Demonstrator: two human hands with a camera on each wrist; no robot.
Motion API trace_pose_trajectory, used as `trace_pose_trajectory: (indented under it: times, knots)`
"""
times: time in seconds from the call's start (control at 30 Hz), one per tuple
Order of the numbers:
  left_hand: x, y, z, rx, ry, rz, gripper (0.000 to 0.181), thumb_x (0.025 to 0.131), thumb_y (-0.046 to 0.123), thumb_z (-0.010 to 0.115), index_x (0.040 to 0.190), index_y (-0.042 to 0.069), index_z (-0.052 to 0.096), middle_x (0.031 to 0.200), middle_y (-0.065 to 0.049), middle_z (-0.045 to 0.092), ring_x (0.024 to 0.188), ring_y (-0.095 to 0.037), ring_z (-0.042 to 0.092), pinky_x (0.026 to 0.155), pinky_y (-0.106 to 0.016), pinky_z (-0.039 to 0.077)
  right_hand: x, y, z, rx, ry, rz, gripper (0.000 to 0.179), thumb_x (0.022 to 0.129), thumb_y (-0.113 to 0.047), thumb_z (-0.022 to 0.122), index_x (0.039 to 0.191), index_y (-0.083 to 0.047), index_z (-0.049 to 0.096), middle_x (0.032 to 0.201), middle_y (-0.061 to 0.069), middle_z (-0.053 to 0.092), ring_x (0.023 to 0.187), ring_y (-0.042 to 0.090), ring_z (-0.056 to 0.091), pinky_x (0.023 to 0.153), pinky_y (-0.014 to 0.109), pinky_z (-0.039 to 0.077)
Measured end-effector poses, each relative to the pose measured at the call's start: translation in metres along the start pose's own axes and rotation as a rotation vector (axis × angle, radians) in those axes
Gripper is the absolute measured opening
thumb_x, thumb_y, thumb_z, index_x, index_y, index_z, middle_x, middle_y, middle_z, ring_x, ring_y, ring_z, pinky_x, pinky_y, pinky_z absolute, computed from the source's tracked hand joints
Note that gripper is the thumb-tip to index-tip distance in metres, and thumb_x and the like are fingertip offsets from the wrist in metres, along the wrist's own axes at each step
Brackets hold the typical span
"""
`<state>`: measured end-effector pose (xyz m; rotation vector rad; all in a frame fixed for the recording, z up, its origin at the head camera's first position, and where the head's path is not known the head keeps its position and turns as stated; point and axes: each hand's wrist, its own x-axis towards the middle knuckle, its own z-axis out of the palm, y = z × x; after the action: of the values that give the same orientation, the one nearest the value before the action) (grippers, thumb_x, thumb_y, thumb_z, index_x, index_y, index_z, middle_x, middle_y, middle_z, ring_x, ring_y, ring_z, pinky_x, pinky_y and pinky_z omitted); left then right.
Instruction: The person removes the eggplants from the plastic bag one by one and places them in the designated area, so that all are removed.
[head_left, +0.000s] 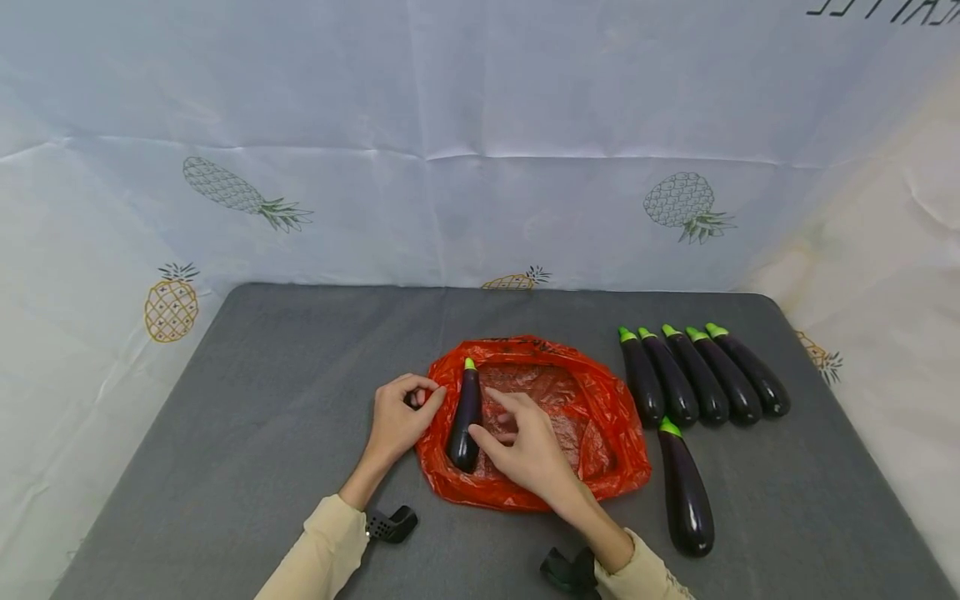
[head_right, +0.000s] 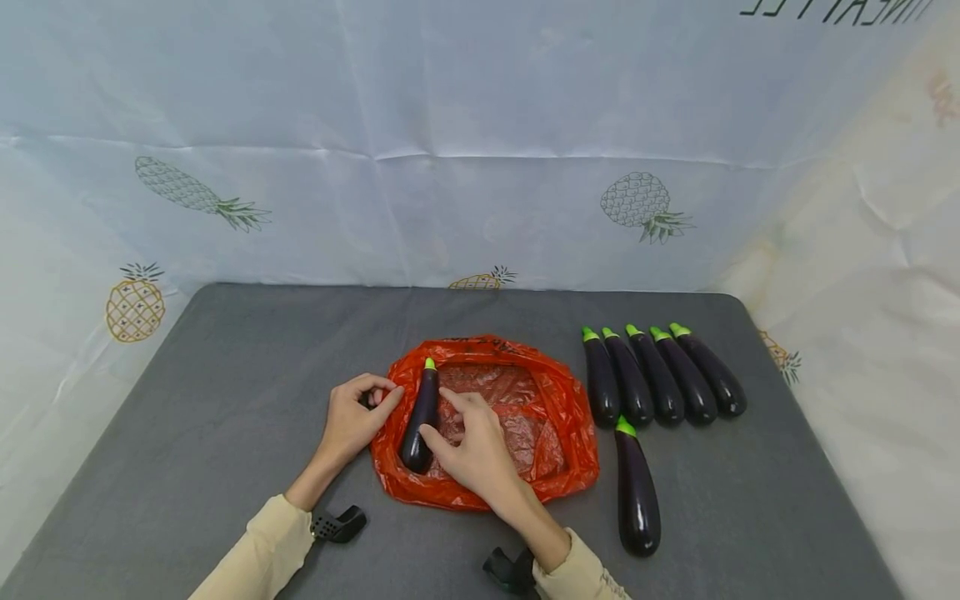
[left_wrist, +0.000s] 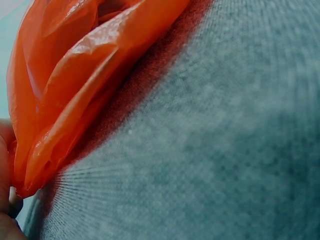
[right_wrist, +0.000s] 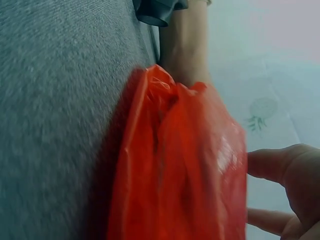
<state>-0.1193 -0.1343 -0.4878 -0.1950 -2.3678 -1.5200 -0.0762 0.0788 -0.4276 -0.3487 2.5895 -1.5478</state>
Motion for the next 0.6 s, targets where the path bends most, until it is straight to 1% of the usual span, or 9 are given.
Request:
trace_pose_trajectory:
  times: [0.2,0.43,0.6]
  knots:
    - [0.001,-0.001,0.0,0.009,-0.006,0.003,0.011,0.086,0.01,0.081,0.078,0.015,0.076,0.063,0.001,0.053,0.058,-0.006,0.045,0.059,-0.019,0.038,0.004,0.002,0.01,-0.006,-0.022,-0.007,0.059,0.092,-0.023,0.077,0.144,-0.003,0.056,0.126,0.019,0.062,0.1,0.025,0.067,0.074,0.023,0.059]
    - [0.001,-0.003,0.001,0.009,0.003,0.013,0.012,0.086,0.009,0.081,0.077,0.015,0.075,0.063,0.001,0.053,0.058,-0.006,0.045,0.059,-0.018,0.037,0.007,0.004,0.017,-0.013,-0.032,-0.013,0.063,0.093,-0.027,0.076,0.145,0.0,0.054,0.125,0.024,0.06,0.097,0.027,0.066,0.072,0.023,0.059]
    - [0.0,-0.003,0.001,0.005,0.003,0.012,0.012,0.086,0.009,0.081,0.077,0.015,0.075,0.063,0.001,0.053,0.058,-0.006,0.045,0.059,-0.018,0.037,0.008,0.004,0.021,-0.025,-0.037,0.003,0.065,0.093,-0.03,0.076,0.147,-0.001,0.052,0.124,0.022,0.06,0.095,0.022,0.065,0.071,0.02,0.057]
